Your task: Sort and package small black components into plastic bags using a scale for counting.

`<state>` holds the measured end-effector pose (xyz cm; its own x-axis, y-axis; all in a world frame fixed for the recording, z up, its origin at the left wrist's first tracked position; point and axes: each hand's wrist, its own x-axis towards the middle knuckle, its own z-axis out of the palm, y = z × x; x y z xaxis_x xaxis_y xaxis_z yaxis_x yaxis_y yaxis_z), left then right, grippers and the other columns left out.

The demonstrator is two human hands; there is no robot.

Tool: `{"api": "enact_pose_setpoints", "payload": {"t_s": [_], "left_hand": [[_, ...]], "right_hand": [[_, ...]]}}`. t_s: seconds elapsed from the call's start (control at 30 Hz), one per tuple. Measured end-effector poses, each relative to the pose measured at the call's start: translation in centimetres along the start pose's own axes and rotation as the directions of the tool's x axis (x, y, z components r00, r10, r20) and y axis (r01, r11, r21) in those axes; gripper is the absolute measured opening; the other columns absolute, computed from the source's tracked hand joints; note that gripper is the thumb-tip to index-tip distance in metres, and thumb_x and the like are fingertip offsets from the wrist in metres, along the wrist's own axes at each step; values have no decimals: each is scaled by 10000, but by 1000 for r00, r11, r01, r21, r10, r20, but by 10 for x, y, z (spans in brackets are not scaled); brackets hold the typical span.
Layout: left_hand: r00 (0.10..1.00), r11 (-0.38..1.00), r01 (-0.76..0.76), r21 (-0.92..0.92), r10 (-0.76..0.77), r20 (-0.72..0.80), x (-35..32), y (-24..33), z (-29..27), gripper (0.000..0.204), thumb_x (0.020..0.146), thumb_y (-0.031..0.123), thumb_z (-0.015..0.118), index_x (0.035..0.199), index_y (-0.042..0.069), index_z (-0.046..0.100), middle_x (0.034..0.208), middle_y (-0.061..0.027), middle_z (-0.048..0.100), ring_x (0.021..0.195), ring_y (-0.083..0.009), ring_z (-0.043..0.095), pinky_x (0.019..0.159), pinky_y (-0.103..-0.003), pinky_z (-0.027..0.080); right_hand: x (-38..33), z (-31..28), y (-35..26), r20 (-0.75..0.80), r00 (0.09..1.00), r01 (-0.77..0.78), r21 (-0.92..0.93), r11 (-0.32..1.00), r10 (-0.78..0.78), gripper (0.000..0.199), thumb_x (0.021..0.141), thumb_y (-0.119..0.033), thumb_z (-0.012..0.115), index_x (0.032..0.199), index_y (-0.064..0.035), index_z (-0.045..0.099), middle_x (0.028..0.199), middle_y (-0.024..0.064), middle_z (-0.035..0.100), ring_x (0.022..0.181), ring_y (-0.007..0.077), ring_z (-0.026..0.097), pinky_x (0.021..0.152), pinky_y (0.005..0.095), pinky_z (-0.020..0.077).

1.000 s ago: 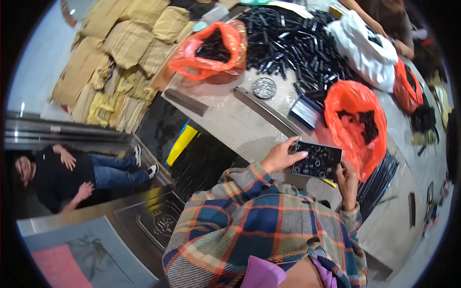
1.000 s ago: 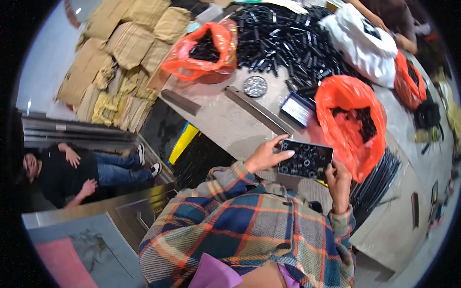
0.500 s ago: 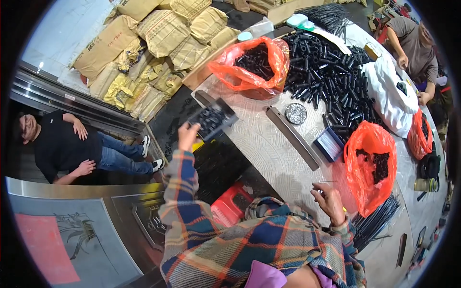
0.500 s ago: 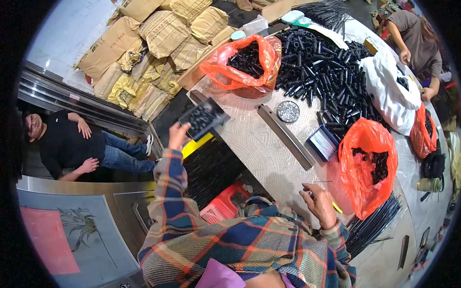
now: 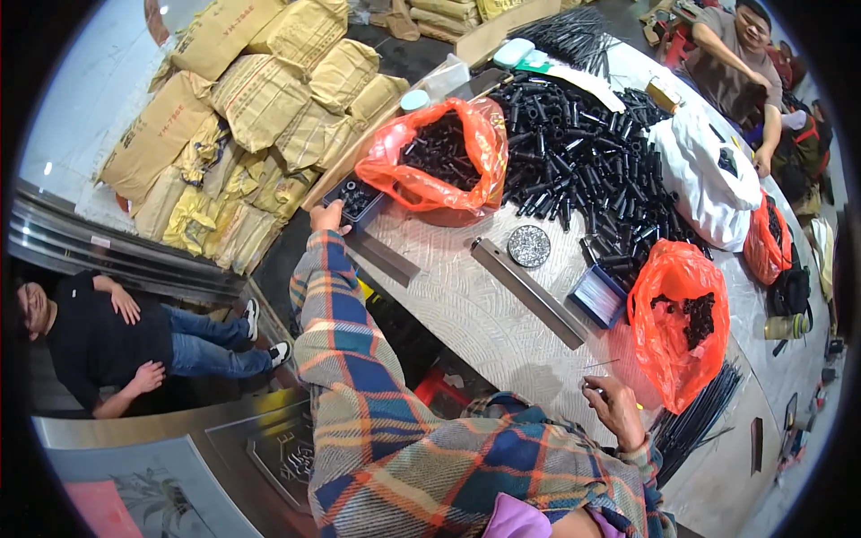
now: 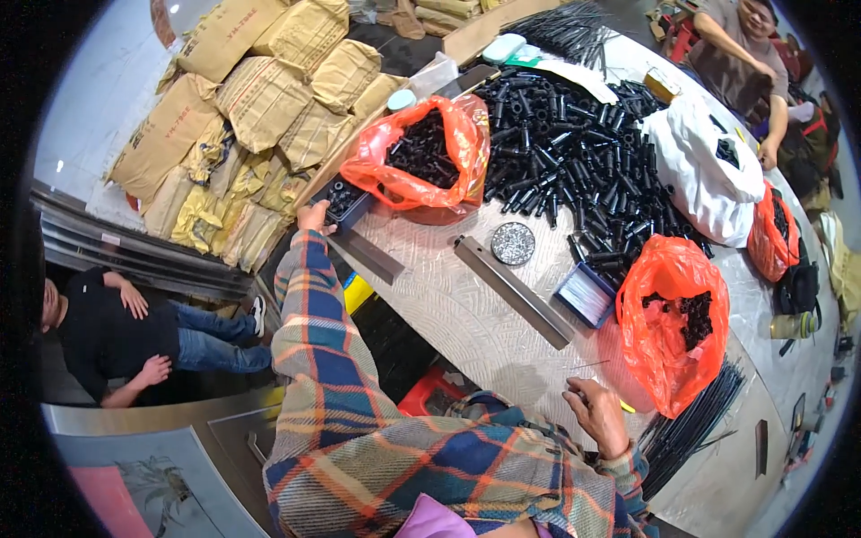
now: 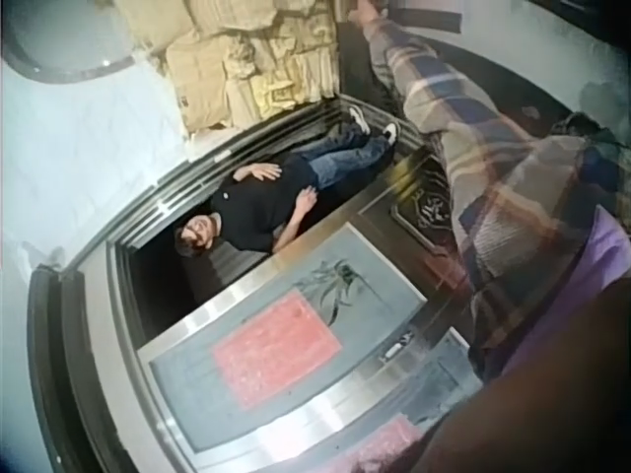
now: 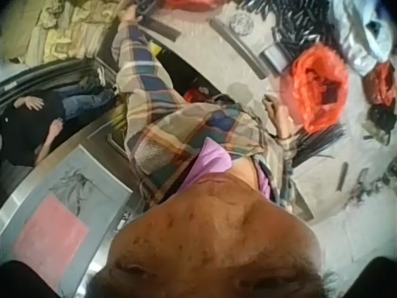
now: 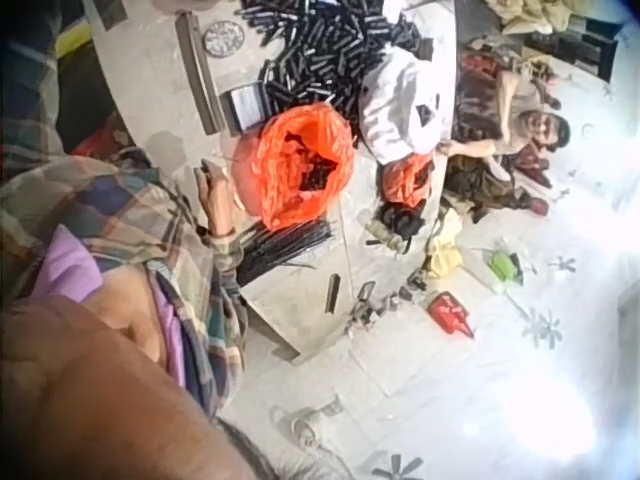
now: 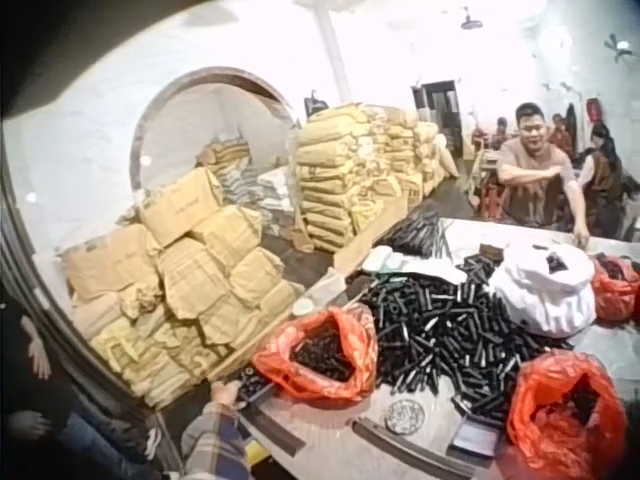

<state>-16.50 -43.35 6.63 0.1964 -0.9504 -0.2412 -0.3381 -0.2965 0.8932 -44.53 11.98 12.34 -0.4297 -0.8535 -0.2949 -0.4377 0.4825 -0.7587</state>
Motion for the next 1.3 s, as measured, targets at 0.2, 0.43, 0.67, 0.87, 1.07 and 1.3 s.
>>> {"api": "enact_pose_setpoints", "payload": {"t_s": [0.2, 0.43, 0.67, 0.87, 1.07, 1.3], "left_hand": [[989, 985, 148, 86, -145, -39, 22, -5, 24, 426, 708, 184, 638, 1066, -26, 542, 989, -148, 568, 690, -236, 590, 401, -312, 501], [998, 995, -3, -98, -4, -67, 77, -105, 13, 492, 712, 208, 625, 1133, -6, 484, 1027, -154, 555, 770, -288, 582, 555, -426, 489], [947, 905, -87, 416, 205, -247, 200, -128, 8, 431, 794, 368, 591, 973, -22, 617, 942, -194, 637, 842, -351, 617, 673, -448, 494], [983, 949, 173, 263, -148, -111, 182, -113, -21, 265, 855, 289, 546, 849, 32, 611, 773, -132, 635, 694, -238, 636, 523, -383, 491], [922, 846, -372, 382, 384, 47, 31, -52, 26, 973, 622, 429, 771, 1290, -96, 298, 1191, -219, 501, 1096, -330, 494, 900, -352, 397], [924, 667, -256, 700, 381, -26, -3, -39, 50, 1108, 612, 432, 771, 1352, -84, 128, 1182, -292, 478, 1063, -388, 499, 883, -414, 408]], "right_hand": [[7, -1, -8, -22, 1000, 8, -44, 999, -9, 239, 774, -169, 624, 942, 0, 614, 875, 165, 632, 772, 336, 611, 657, 365, 479], [12, 4, 19, -36, 993, 105, -192, 976, -114, 256, 789, -235, 619, 951, -36, 624, 834, 155, 633, 710, 313, 608, 622, 380, 479], [9, -3, 17, -29, 992, 111, -246, 963, -122, 297, 829, -307, 570, 971, -49, 615, 884, 142, 627, 744, 333, 601, 638, 409, 479], [12, 9, 13, 70, 992, 115, -189, 975, -104, 335, 851, -319, 528, 997, -25, 592, 938, 156, 618, 809, 349, 596, 677, 419, 478], [8, 9, 20, 42, 997, 73, -210, 975, -66, 344, 860, -331, 513, 1016, -32, 585, 947, 153, 616, 813, 349, 598, 678, 422, 478], [10, 11, 17, 65, 998, 44, -259, 965, -29, 349, 863, -336, 508, 1038, -42, 576, 921, 151, 616, 805, 342, 598, 679, 425, 477]]}}
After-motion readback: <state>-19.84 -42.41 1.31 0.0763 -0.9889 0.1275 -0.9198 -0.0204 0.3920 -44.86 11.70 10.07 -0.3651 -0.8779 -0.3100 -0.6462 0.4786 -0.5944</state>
